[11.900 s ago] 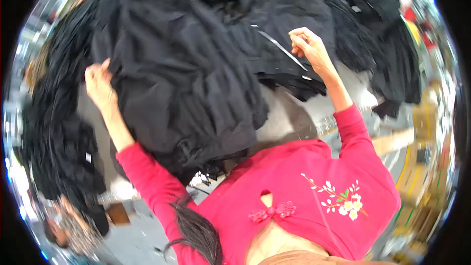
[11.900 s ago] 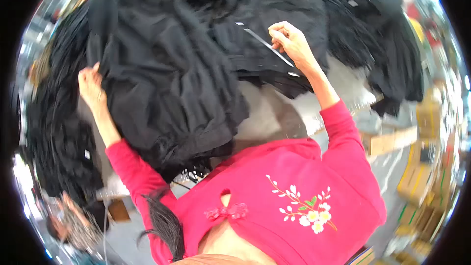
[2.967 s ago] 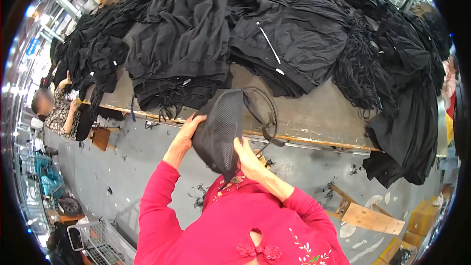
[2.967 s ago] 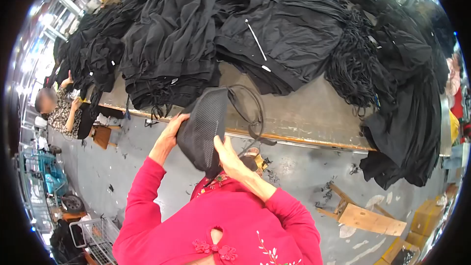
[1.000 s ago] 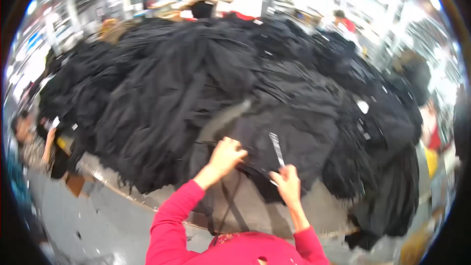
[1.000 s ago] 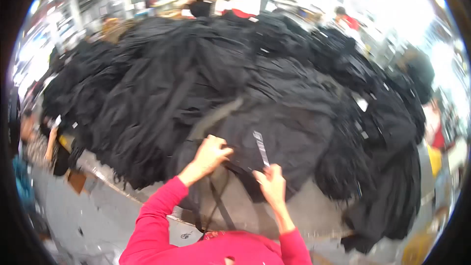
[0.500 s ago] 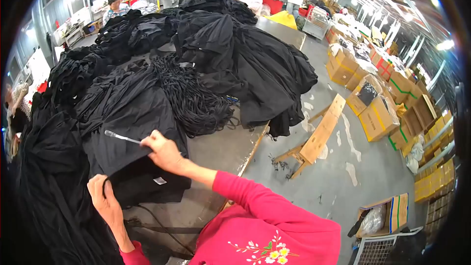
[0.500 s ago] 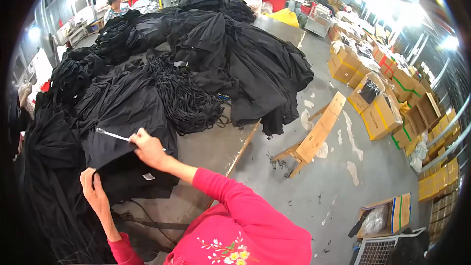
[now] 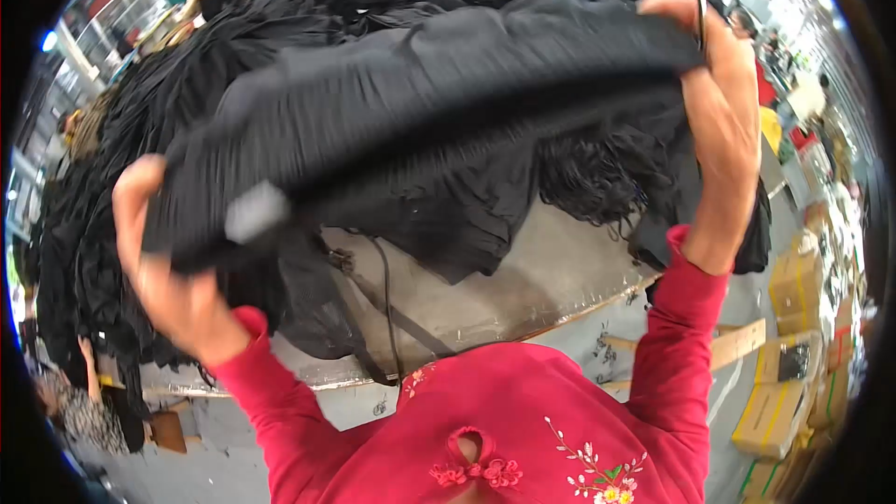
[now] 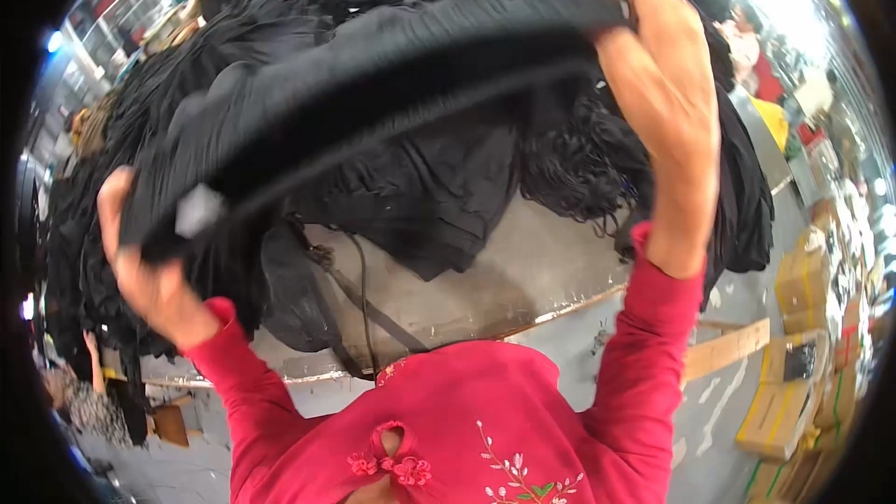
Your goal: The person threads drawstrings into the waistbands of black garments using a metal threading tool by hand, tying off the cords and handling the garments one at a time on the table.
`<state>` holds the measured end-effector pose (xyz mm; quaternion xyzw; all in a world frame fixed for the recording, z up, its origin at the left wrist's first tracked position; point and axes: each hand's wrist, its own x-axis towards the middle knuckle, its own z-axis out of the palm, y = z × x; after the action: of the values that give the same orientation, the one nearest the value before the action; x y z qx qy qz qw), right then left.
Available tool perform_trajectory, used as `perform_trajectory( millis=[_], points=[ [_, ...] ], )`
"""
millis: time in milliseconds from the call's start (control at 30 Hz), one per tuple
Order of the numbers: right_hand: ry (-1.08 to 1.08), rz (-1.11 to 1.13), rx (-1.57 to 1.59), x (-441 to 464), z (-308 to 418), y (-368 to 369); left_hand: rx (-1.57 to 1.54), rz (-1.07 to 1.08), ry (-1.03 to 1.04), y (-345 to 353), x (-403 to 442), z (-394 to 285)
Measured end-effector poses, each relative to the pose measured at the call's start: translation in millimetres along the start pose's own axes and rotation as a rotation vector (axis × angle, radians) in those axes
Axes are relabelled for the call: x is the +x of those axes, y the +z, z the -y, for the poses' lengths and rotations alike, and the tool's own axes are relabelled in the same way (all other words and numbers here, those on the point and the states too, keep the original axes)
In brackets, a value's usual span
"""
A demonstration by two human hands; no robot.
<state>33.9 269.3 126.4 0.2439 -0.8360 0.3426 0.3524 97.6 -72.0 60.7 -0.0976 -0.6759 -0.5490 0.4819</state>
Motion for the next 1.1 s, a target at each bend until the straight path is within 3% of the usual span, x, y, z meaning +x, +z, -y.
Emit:
perform_trajectory(
  millis=[33,100,133,167,233,300,333,533,833,967,1067,1100],
  points=[
    [0.062,0.190,0.095,-2,-2,-2,-0.122,0.212,0.240,-31,-10,5],
    [0.085,0.635,0.073,-15,-18,13,-0.194,0.276,-0.189,-44,-26,-22],
    [0.311,0.793,0.445,-25,-42,27,-0.006,0.503,-0.205,-56,-27,-20],
    [0.333,0.861,0.367,-34,-71,51,0.079,0.574,-0.392,-36,-27,-12],
    [0.520,0.933,0.512,-54,-124,99,-0.020,0.580,-0.673,-10,-45,60],
    [0.817,0.828,0.454,-70,-146,132,-0.054,0.565,-0.886,-3,-74,141],
    [0.824,0.753,0.495,-85,-163,151,-0.062,0.522,-0.925,3,-91,176],
    [0.836,0.562,0.463,-112,-179,183,-0.065,0.554,-1.038,20,-83,184],
    [0.786,0.357,0.471,-126,-195,210,0.086,0.302,-0.858,32,-85,224],
    [0.862,0.265,0.458,-137,-216,221,0.074,0.234,-0.915,30,-86,232],
    [0.762,0.183,0.212,-137,-210,228,0.137,0.229,-0.873,35,-89,250],
    [0.790,0.252,0.082,-140,-210,233,0.221,0.249,-0.844,39,-95,262]
  ],
)
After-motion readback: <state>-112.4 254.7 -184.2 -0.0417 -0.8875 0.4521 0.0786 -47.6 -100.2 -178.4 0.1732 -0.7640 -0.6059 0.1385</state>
